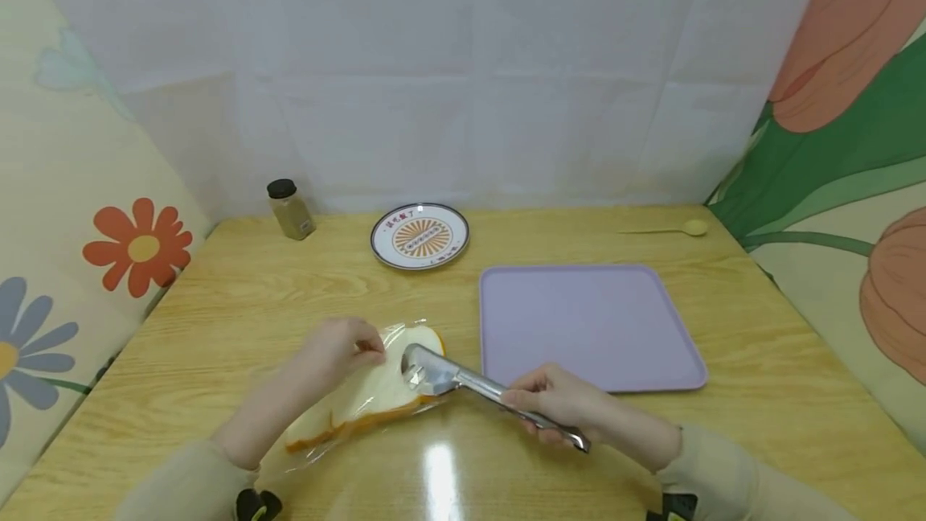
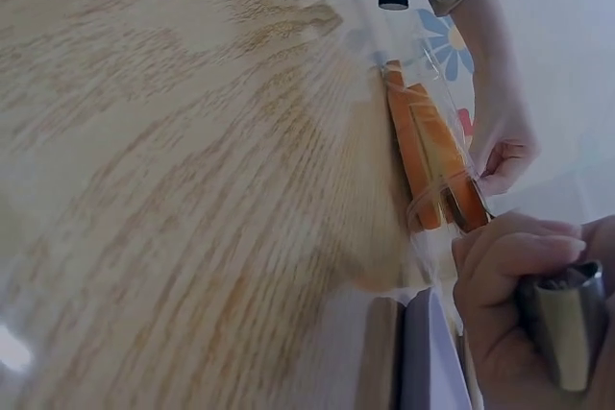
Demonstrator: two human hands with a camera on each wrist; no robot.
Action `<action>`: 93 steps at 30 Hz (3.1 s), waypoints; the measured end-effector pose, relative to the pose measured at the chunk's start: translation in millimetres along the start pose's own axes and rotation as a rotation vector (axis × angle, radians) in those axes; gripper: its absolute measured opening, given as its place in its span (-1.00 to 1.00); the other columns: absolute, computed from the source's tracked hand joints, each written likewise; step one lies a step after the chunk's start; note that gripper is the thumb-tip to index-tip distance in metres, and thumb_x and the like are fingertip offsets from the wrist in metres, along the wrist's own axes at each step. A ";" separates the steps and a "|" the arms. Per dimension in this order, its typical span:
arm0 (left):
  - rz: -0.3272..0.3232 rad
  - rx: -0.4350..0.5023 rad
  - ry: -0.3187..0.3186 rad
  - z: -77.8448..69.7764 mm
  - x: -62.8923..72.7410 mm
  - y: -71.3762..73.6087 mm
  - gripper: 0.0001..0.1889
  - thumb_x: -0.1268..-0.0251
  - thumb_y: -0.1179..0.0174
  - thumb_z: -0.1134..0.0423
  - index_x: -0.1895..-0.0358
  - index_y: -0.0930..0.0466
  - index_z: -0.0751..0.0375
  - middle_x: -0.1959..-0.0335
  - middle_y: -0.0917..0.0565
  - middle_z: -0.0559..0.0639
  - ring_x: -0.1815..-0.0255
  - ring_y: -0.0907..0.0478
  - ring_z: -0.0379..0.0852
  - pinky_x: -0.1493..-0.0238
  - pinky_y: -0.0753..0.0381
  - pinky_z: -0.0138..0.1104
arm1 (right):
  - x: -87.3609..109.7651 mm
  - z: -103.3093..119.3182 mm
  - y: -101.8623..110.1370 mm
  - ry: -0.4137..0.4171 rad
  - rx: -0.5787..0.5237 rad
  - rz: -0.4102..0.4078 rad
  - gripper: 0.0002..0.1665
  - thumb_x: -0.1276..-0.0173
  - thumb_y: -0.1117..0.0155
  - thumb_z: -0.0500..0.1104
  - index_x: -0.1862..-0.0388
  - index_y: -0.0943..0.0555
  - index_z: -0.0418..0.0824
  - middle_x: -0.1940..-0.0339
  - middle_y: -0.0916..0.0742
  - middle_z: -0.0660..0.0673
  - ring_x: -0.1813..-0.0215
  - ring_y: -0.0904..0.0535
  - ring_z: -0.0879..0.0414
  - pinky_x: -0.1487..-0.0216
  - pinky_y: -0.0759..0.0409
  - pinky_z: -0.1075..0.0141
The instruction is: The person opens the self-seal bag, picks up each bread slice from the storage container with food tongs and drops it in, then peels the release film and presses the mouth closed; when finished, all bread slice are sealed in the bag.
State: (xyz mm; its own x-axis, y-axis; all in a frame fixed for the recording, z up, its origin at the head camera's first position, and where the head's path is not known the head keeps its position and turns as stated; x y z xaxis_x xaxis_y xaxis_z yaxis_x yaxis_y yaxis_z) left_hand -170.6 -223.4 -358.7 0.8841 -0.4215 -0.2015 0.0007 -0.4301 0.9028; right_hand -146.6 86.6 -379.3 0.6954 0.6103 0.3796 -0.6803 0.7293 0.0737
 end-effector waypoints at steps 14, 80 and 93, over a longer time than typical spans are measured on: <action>-0.274 0.035 -0.185 -2.8 -0.7 -13.1 -0.85 -0.05 -0.27 0.53 0.39 -0.52 0.24 0.40 -0.63 -0.01 0.35 -0.57 -0.11 0.32 -0.62 -0.29 | -0.2 5.0 11.9 -0.016 -0.005 0.060 -0.58 -0.39 -0.13 -0.09 0.13 -0.57 -0.49 0.74 -0.50 0.05 0.81 -0.26 0.32 0.82 -0.22 0.54; -0.405 0.129 -0.075 0.8 4.8 -27.0 -0.90 -0.22 -0.15 0.52 0.29 -0.47 0.27 0.19 -0.74 0.10 0.13 -0.68 0.03 0.18 -0.66 -0.33 | -10.7 8.9 3.0 -0.038 0.022 -0.004 -0.65 -0.38 -0.13 -0.11 0.12 -0.61 -0.40 0.77 -0.51 0.03 0.82 -0.25 0.31 0.83 -0.22 0.52; -0.408 0.132 -0.067 -0.6 2.4 -25.4 -0.91 -0.22 -0.15 0.51 0.31 -0.46 0.28 0.17 -0.74 0.14 0.14 -0.68 0.07 0.33 -0.64 -0.36 | -14.4 15.7 1.6 -0.038 0.009 0.027 -0.62 -0.39 -0.13 -0.12 0.09 -0.61 -0.44 0.78 -0.50 0.04 0.83 -0.25 0.32 0.83 -0.23 0.52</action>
State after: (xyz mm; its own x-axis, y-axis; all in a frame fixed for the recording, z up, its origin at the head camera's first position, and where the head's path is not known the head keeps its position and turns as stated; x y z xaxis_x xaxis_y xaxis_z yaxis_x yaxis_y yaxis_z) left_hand -168.2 -212.9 -381.9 0.7918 -0.2446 -0.5597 0.2804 -0.6685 0.6888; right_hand -161.4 74.1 -370.2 0.6672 0.6176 0.4163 -0.7011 0.7095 0.0709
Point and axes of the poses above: each hand's wrist, its own x-axis away from the middle knuckle, its own y-axis out of the back of the hand, z = x × y, the point moved 1 cm from there along -x, towards the middle knuckle
